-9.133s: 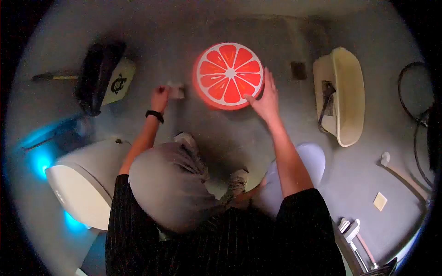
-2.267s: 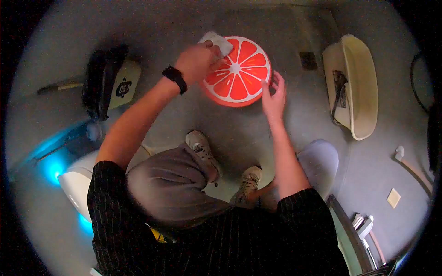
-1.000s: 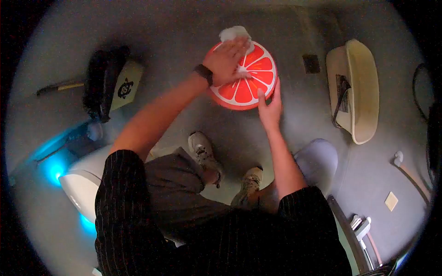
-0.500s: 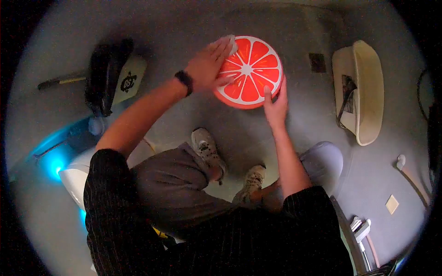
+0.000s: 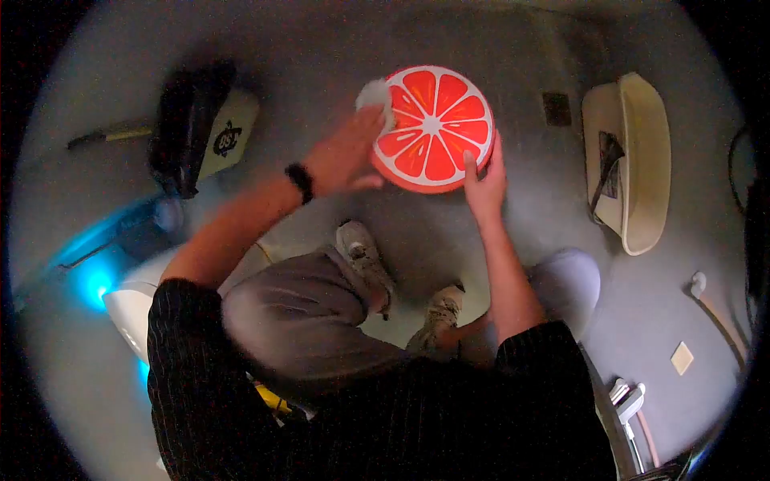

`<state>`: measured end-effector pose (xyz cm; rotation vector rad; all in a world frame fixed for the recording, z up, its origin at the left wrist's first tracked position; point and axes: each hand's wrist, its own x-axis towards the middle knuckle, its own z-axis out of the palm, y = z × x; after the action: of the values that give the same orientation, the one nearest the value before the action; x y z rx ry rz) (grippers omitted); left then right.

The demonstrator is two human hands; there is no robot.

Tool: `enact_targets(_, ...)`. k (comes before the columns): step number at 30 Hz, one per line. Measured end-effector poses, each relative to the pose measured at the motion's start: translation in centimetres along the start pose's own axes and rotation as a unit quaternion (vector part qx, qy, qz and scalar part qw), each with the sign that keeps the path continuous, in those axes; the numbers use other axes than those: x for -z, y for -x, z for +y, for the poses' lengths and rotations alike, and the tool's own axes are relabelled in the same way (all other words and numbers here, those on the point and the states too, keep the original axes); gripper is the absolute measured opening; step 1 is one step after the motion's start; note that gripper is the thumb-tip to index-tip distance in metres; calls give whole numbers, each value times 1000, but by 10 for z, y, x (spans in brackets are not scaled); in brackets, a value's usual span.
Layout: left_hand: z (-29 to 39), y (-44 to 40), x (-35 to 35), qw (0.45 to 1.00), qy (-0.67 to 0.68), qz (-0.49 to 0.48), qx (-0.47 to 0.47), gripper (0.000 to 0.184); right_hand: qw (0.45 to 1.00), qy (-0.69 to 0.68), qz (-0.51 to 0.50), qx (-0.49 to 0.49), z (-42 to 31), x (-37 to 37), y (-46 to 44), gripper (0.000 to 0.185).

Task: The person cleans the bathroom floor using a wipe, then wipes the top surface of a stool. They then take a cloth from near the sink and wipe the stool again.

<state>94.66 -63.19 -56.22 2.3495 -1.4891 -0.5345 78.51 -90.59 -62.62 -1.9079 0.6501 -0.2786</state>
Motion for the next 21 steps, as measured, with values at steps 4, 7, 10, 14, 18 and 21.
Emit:
enact_targets(4,6,16,3,999,4,-39,-12,104,1000,-7,-8,-26,-18,2,1,78)
enact_targets(7,-11,-32,6,997,-52,-4,-59,102,1000,2,-4,-11,-11,2,2,77)
enact_targets(10,-10,-37,2,997,-66,30,-42,100,1000,-19,1,-10,-2,-1,5,77)
enact_targets(14,8,26,-13,996,6,-55,-69,104,1000,-25,2,-10,-4,-2,6,76)
enact_targets(18,-1,17,-5,986,16,-104,-127,107,1000,-16,5,0,-5,-2,6,75)
enact_targets(21,-14,-12,-12,997,-27,9,-71,106,999,-34,-5,6,-5,0,5,75)
